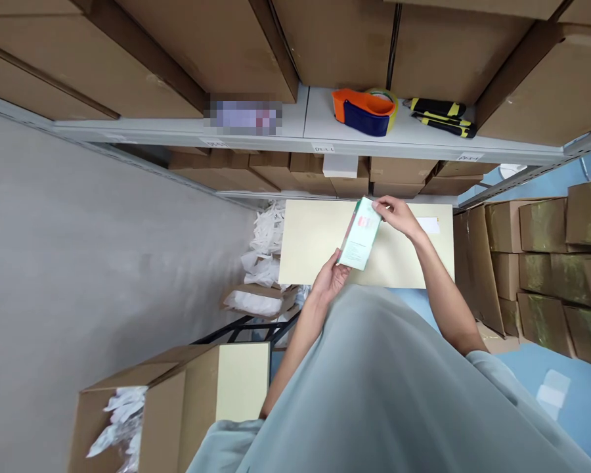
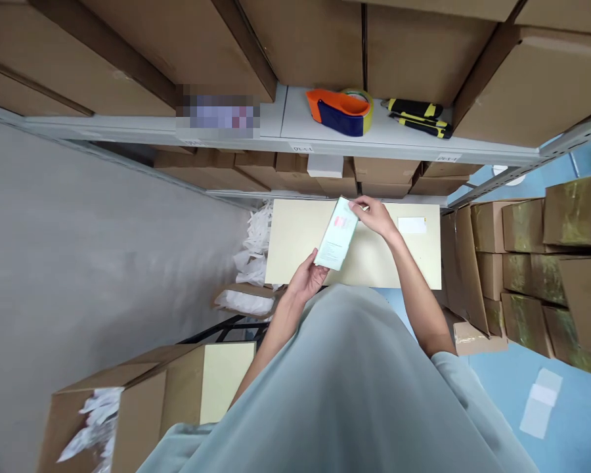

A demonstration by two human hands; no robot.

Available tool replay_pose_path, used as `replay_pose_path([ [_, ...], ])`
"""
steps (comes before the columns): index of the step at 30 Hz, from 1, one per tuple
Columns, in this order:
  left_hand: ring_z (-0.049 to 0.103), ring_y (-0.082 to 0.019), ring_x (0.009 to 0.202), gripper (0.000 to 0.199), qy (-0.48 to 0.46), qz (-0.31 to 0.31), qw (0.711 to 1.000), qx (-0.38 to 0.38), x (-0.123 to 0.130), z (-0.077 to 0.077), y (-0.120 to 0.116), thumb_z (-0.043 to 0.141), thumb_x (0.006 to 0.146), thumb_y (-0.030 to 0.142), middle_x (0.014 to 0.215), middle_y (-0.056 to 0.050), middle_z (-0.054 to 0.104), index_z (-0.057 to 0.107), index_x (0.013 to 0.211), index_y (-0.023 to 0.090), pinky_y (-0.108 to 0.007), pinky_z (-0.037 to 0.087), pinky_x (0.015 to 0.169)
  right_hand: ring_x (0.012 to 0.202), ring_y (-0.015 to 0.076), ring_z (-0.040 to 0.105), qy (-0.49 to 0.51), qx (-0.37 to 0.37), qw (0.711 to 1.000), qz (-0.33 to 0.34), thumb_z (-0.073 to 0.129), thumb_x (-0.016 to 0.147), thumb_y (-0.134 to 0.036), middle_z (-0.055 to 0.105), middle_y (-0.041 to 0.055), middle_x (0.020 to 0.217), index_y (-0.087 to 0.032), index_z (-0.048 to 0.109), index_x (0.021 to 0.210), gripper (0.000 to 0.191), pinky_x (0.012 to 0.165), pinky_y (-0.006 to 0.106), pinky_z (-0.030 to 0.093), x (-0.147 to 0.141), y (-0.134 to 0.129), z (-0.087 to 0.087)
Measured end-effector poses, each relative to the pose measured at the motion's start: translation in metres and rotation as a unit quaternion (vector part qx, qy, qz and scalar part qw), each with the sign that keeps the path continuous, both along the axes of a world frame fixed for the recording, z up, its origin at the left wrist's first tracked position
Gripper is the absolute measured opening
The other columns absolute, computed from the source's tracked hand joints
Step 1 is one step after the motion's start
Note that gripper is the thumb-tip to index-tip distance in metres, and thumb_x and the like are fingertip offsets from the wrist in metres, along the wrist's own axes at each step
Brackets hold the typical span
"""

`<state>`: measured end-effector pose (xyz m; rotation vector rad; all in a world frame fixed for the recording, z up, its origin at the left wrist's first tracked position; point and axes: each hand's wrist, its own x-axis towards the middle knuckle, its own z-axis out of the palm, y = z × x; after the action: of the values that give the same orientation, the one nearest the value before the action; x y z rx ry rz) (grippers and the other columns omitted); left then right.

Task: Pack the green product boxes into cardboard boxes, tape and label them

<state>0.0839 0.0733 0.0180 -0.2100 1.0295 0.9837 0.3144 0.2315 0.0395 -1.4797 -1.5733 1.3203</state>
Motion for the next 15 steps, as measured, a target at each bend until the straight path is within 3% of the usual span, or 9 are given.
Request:
replay_pose_path([
  [3,0.07,-0.01,0.062,0.026,-0.011,0.0,1.0,-0.013,0.003,-0.008,-0.004,0.063,0.112,0.027,0.096,-0.007,0.084,0.074,0.131,0.013,-0.018,0.061,0.059,0.08,0.0234,0.069,0.0,-0.001,1.0,0.02,0.08,0.085,-0.075,0.078,0.0065,0.098,-0.022,0.08,0.106,0.058,0.079,0.041,0.06,0.003,0.004,-0.01],
  [6,0.075,-0.014,0.069,0.029,-0.001,-0.019,1.0,-0.022,0.003,-0.015,-0.006,0.064,0.109,0.025,0.097,-0.008,0.085,0.073,0.134,0.013,-0.021,0.063,0.064,0.078,0.0228,0.07,-0.019,0.008,0.999,0.039,0.08,0.089,-0.068,0.079,0.0069,0.104,-0.023,0.081,0.11,0.05,0.084,0.044,0.061,-0.003,0.002,-0.003],
  [10,0.083,-0.019,0.087,0.031,0.018,-0.055,0.998,-0.009,0.001,-0.022,0.001,0.067,0.104,0.024,0.105,-0.01,0.087,0.073,0.132,0.013,-0.028,0.067,0.083,0.093,0.026,0.074,-0.035,0.091,0.993,0.066,0.073,0.1,-0.056,0.079,0.0095,0.126,-0.026,0.081,0.121,0.037,0.089,0.044,0.063,-0.022,-0.022,0.036],
  [13,0.082,-0.019,0.08,0.027,0.042,-0.075,0.996,-0.004,-0.003,-0.024,0.019,0.068,0.102,0.025,0.097,-0.008,0.086,0.075,0.127,0.015,-0.028,0.065,0.079,0.123,0.0318,0.073,-0.055,0.181,0.978,0.085,0.066,0.108,-0.05,0.075,0.0109,0.143,-0.031,0.079,0.129,0.031,0.101,0.048,0.064,-0.04,-0.057,0.066],
  [15,0.079,-0.018,0.075,0.024,0.06,-0.059,0.996,0.003,-0.009,-0.025,0.032,0.065,0.102,0.021,0.091,-0.007,0.085,0.077,0.122,0.014,-0.025,0.062,0.073,0.135,0.0339,0.069,-0.09,0.224,0.965,0.1,0.064,0.111,-0.047,0.072,0.0111,0.15,-0.034,0.079,0.134,0.031,0.111,0.052,0.061,-0.05,-0.084,0.075],
])
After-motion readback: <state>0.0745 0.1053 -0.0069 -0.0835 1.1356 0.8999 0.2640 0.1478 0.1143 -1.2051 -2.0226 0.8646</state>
